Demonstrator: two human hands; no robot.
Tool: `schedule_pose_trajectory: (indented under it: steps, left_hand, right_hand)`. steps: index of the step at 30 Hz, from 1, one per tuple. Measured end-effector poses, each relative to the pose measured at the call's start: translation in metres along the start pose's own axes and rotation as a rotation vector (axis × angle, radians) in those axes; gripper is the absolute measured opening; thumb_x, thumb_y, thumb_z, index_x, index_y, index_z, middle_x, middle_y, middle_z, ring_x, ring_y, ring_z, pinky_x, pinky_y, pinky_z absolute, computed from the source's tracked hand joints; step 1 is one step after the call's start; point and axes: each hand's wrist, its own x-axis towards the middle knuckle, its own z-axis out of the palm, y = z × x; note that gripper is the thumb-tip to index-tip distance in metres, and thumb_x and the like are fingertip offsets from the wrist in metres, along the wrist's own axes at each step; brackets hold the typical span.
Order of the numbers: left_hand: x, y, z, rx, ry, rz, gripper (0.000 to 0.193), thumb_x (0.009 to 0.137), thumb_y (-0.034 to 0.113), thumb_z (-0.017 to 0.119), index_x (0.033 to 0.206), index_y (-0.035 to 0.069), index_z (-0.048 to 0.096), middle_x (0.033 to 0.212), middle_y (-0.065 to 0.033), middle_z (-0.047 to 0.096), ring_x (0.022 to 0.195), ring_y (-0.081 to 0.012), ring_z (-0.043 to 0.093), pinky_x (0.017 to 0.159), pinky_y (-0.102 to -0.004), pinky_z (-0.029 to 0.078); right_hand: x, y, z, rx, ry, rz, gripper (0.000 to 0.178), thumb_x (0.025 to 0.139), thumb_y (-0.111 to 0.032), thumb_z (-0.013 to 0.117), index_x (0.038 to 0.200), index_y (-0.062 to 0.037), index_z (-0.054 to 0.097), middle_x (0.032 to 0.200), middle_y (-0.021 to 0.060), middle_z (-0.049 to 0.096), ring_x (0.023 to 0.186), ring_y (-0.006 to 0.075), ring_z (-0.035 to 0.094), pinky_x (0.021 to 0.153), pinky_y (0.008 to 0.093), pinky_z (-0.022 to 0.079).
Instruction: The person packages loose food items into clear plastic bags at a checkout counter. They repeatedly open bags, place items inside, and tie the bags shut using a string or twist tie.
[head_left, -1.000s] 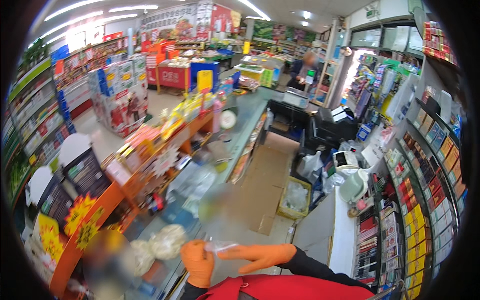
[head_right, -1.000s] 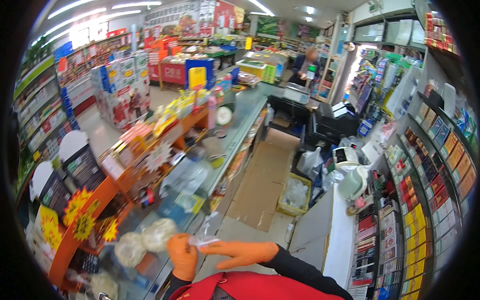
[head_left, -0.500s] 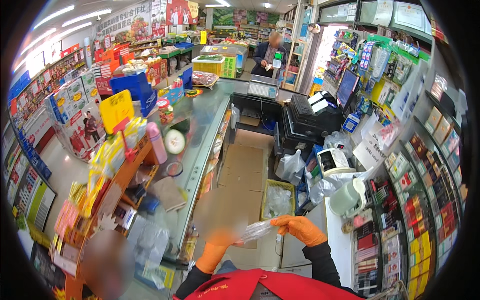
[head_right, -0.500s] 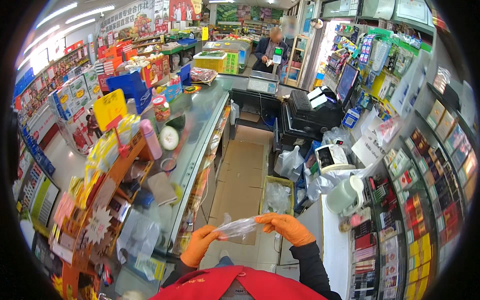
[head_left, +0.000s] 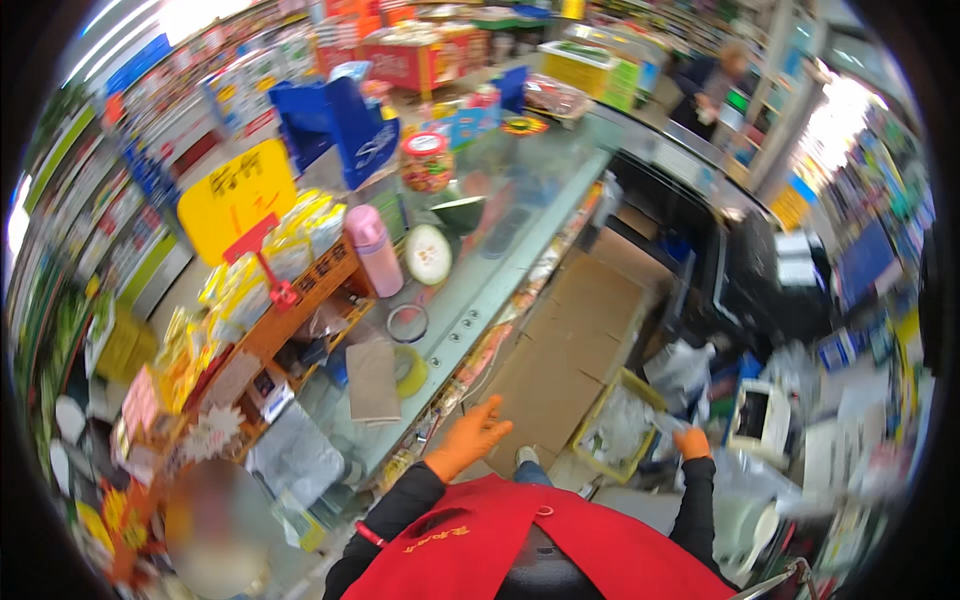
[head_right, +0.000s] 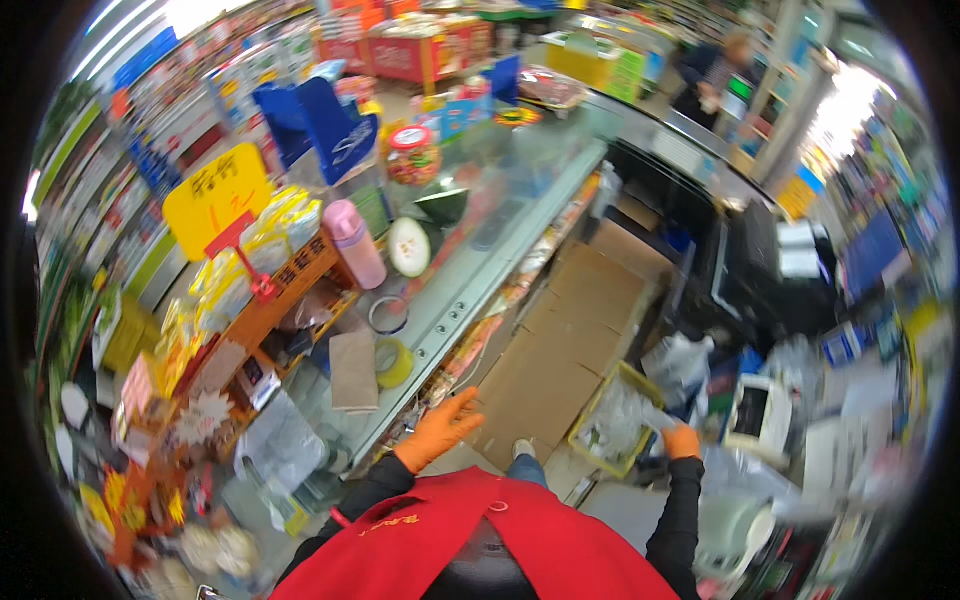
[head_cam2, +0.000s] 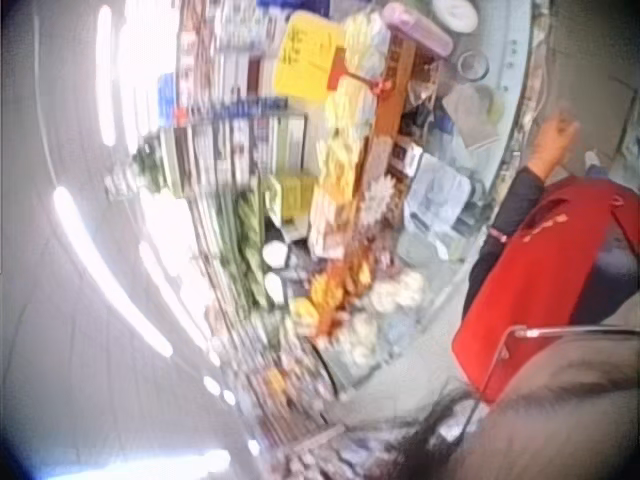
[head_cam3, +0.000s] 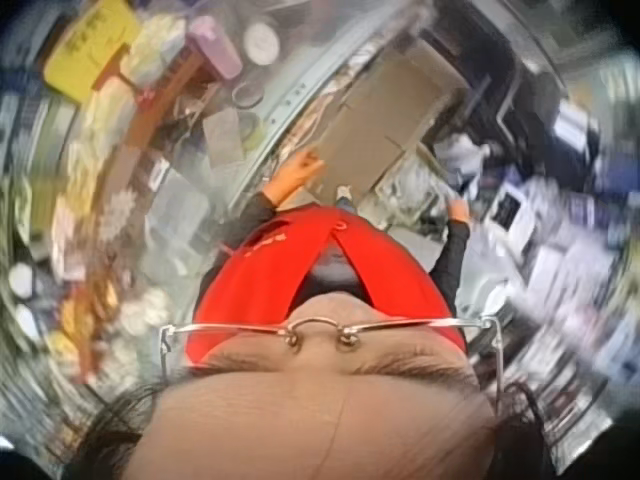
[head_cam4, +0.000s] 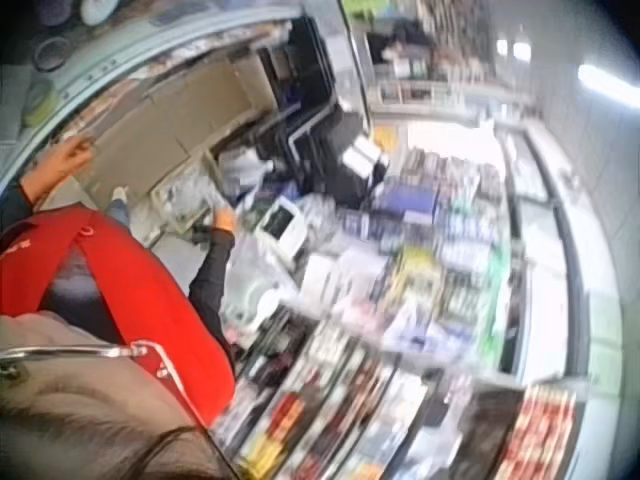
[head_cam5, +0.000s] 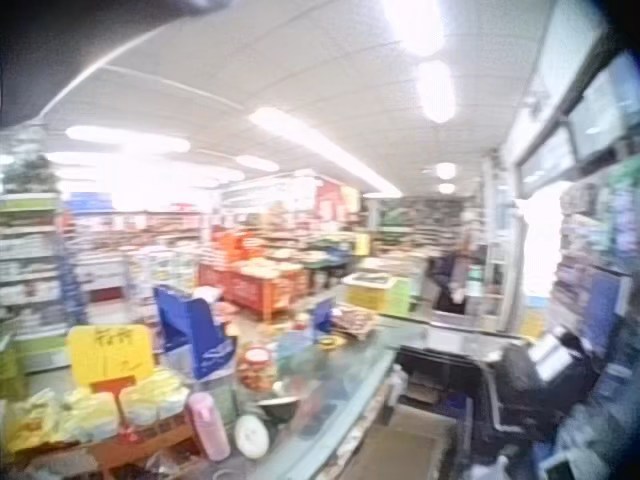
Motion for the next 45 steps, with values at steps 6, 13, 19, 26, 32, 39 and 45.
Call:
schedule_pose_trajectory:
  steps: [6, 13, 19, 26, 32, 39, 45]
  left_hand:
    - [-0.043, -0.029, -0.001, -0.07, 0.524, -0.151, 0.063, 0.096, 0.035, 0.068, 0.146, 0.002, 0.049, 0.128, -0.0188, 0.066, 0.114, -0.0288, 0.067, 0.096, -0.0396, 0.053]
    - [-0.114, 0.001, 0.045, -0.068, 0.785, -0.272, 0.059, 0.097, 0.036, 0.067, 0.144, 0.004, 0.052, 0.134, -0.0212, 0.059, 0.114, -0.0312, 0.065, 0.099, -0.0401, 0.052]
    - [-0.249, -0.044, 0.076, -0.251, 1.273, -0.297, 0.049, 0.099, 0.03, 0.064, 0.14, 0.005, 0.057, 0.13, -0.0172, 0.064, 0.114, -0.026, 0.064, 0.099, -0.0364, 0.051]
    - [-0.47, -0.072, 0.125, -0.294, 1.738, -0.473, 0.044, 0.101, 0.026, 0.063, 0.137, 0.002, 0.059, 0.129, -0.0152, 0.066, 0.118, -0.0228, 0.064, 0.104, -0.0354, 0.048]
    - [-0.633, -0.102, 0.121, -0.119, 2.023, -0.499, 0.045, 0.099, 0.022, 0.064, 0.139, 0.002, 0.058, 0.13, -0.0168, 0.065, 0.117, -0.0244, 0.064, 0.103, -0.037, 0.049]
    - [-0.764, -0.115, -0.065, 0.474, 2.066, -0.5, 0.063, 0.092, 0.017, 0.07, 0.148, 0.003, 0.046, 0.132, -0.0201, 0.059, 0.111, -0.0298, 0.066, 0.095, -0.0414, 0.051]
    - [-0.862, -0.182, -0.247, 0.972, 2.006, -0.96, 0.069, 0.081, 0.023, 0.077, 0.142, 0.004, 0.051, 0.129, -0.0221, 0.059, 0.109, -0.0368, 0.063, 0.091, -0.0509, 0.05]
  right_hand:
    - [0.146, -0.145, 0.003, -0.492, -0.029, -0.559, 0.041, 0.087, -0.044, 0.066, 0.086, -0.0046, 0.076, 0.091, 0.0213, 0.073, 0.087, 0.0415, 0.071, 0.077, 0.0524, 0.056]
    - [0.009, -0.394, 0.034, -0.245, -0.236, -1.617, 0.041, 0.086, -0.039, 0.066, 0.063, -0.0049, 0.07, 0.071, 0.0208, 0.066, 0.067, 0.0422, 0.066, 0.06, 0.0513, 0.052]
    - [-0.233, -0.421, 0.009, -0.067, -1.101, -2.05, 0.025, 0.089, -0.032, 0.066, 0.094, -0.0103, 0.077, 0.085, 0.0137, 0.072, 0.08, 0.0376, 0.069, 0.07, 0.045, 0.054]
    - [-0.493, -0.412, 0.029, 0.144, -1.487, -2.346, 0.023, 0.094, -0.016, 0.063, 0.114, -0.0119, 0.074, 0.098, 0.0137, 0.072, 0.088, 0.0351, 0.068, 0.074, 0.0412, 0.054]
    - [-0.7, -0.445, 0.053, 0.539, -1.45, -2.552, 0.029, 0.092, -0.007, 0.061, 0.119, -0.011, 0.071, 0.108, 0.0149, 0.071, 0.095, 0.0363, 0.068, 0.082, 0.0406, 0.056]
    - [-0.925, -0.596, 0.162, 0.388, -0.393, -2.589, 0.035, 0.096, -0.015, 0.052, 0.129, -0.016, 0.063, 0.078, 0.0115, 0.068, 0.073, 0.0358, 0.068, 0.06, 0.0487, 0.05]
    - [-1.061, -0.669, 0.262, 0.279, -0.027, -2.7, 0.042, 0.096, -0.014, 0.051, 0.137, -0.0194, 0.058, 0.065, 0.0063, 0.066, 0.056, 0.0295, 0.066, 0.047, 0.0486, 0.047]
